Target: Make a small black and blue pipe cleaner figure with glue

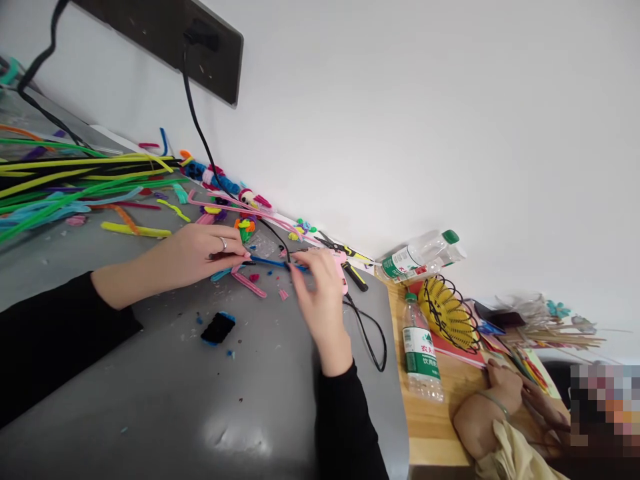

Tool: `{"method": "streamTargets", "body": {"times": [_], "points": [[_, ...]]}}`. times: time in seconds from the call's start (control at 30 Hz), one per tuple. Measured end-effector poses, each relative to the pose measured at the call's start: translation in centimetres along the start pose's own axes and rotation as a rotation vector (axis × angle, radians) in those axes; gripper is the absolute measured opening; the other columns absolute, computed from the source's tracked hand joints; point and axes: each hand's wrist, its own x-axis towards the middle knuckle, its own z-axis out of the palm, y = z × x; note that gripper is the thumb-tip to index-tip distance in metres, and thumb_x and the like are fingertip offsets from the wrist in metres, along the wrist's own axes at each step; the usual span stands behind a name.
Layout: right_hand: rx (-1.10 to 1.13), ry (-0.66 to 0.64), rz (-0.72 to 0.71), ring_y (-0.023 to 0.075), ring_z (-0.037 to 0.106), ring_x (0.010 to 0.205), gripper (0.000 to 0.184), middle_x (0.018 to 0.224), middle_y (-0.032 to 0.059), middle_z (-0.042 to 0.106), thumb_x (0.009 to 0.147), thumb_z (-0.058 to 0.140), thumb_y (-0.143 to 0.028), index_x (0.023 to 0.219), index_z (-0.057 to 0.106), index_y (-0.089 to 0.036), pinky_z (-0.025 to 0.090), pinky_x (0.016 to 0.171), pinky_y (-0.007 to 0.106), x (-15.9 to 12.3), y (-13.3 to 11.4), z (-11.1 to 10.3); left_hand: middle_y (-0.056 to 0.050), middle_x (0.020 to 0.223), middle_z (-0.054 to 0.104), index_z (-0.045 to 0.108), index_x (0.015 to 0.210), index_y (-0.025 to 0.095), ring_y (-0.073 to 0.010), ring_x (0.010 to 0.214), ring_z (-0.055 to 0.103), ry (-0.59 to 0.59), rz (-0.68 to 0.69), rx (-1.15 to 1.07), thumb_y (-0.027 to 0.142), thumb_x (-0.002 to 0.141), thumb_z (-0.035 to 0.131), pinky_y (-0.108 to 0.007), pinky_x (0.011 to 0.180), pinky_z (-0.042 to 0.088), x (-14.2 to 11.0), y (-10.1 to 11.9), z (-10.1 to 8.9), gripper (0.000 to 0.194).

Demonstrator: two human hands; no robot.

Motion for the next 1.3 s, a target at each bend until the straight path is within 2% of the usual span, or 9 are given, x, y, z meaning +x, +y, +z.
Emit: {"method": "streamTargets", "body": {"times": [0.07,0.13,0.33,0.47,0.63,0.83,0.97,1.1,1.3], "points": [[0.055,-0.062,-0.141,0.0229,0.071,0.098,0.012,0.107,0.0074,0.077,0.107,0.062,-0.024,0.112,0.072,-0.025,0.059,0.087,0.039,0.1,-1.5,1.2,-0.003,0.082,0.074,0.08,0.087,0.023,-0.0195,0.075,0.071,-0.015,0.017,-0.004,0.034,0.107,0.052,-0.029,0.071,0.051,0.0,0.0,0.2,0.036],[0.096,-0.073,-0.21,0.022,0.071,0.098,0.011,0.108,0.0073,0.076,0.108,0.062,-0.022,0.115,0.071,-0.024,0.059,0.086,0.037,0.1,-2.6,2.3,-0.003,0.082,0.074,0.08,0.089,0.023,-0.0199,0.076,0.071,-0.034,0.03,-0.009,0.033,0.107,0.053,-0.029,0.072,0.051,0.1,0.1,0.3,0.034],[0.159,-0.03,-0.222,0.0205,0.071,0.095,0.014,0.101,0.0069,0.073,0.11,0.056,-0.015,0.106,0.067,-0.022,0.059,0.082,0.034,-0.2,-3.3,3.9,-0.004,0.083,0.074,0.078,0.084,0.022,-0.0205,0.078,0.07,-0.09,0.052,-0.028,0.025,0.105,0.05,-0.03,0.073,0.052,0.0,0.4,0.6,0.035],[0.166,-0.034,-0.19,0.0206,0.07,0.093,0.011,0.099,0.0076,0.073,0.108,0.062,-0.015,0.101,0.067,-0.021,0.059,0.08,0.034,-0.3,-3.1,3.8,-0.006,0.09,0.077,0.08,0.092,0.021,-0.0219,0.085,0.073,-0.125,0.055,-0.053,0.023,0.104,0.049,-0.031,0.078,0.054,-0.1,0.5,0.8,0.033],[0.177,-0.058,-0.163,0.0197,0.072,0.091,0.016,0.097,0.0063,0.075,0.109,0.059,-0.013,0.1,0.069,-0.022,0.059,0.081,0.034,-0.6,-2.9,3.7,-0.005,0.089,0.078,0.081,0.093,0.021,-0.0206,0.08,0.073,-0.175,0.047,-0.099,0.023,0.103,0.052,-0.03,0.075,0.054,0.1,0.4,0.7,0.031],[0.155,-0.082,-0.146,0.0194,0.073,0.088,0.018,0.094,0.0069,0.075,0.11,0.059,-0.014,0.098,0.071,-0.02,0.06,0.08,0.032,-1.3,-2.5,3.4,-0.003,0.095,0.082,0.085,0.097,0.026,-0.0211,0.086,0.076,-0.229,-0.064,-0.154,0.032,0.098,0.06,-0.029,0.077,0.054,0.2,-0.8,-1.0,0.025],[0.13,-0.104,-0.146,0.0198,0.072,0.088,0.019,0.094,0.0078,0.075,0.11,0.057,-0.013,0.098,0.071,-0.019,0.06,0.08,0.032,-1.8,-2.4,3.0,-0.004,0.096,0.081,0.084,0.091,0.026,-0.0217,0.087,0.075,-0.246,-0.106,-0.106,0.034,0.096,0.057,-0.031,0.08,0.054,-0.1,-1.9,-2.1,0.028],[0.104,-0.129,-0.156,0.0201,0.071,0.088,0.021,0.093,0.008,0.074,0.111,0.055,-0.013,0.098,0.071,-0.019,0.06,0.08,0.032,-2.3,-2.3,2.6,-0.005,0.092,0.078,0.083,0.087,0.027,-0.0234,0.087,0.074,-0.31,-0.11,-0.08,0.033,0.092,0.057,-0.032,0.077,0.054,-0.3,-2.3,-2.1,0.027],[0.105,-0.161,-0.163,0.0206,0.072,0.089,0.021,0.094,0.008,0.074,0.111,0.054,-0.013,0.101,0.071,-0.02,0.06,0.08,0.033,-2.7,-2.2,2.4,-0.007,0.096,0.076,0.084,0.091,0.025,-0.0241,0.088,0.073,-0.312,-0.128,-0.089,0.035,0.093,0.056,-0.033,0.076,0.055,-0.3,-2.1,-1.7,0.029]]}}
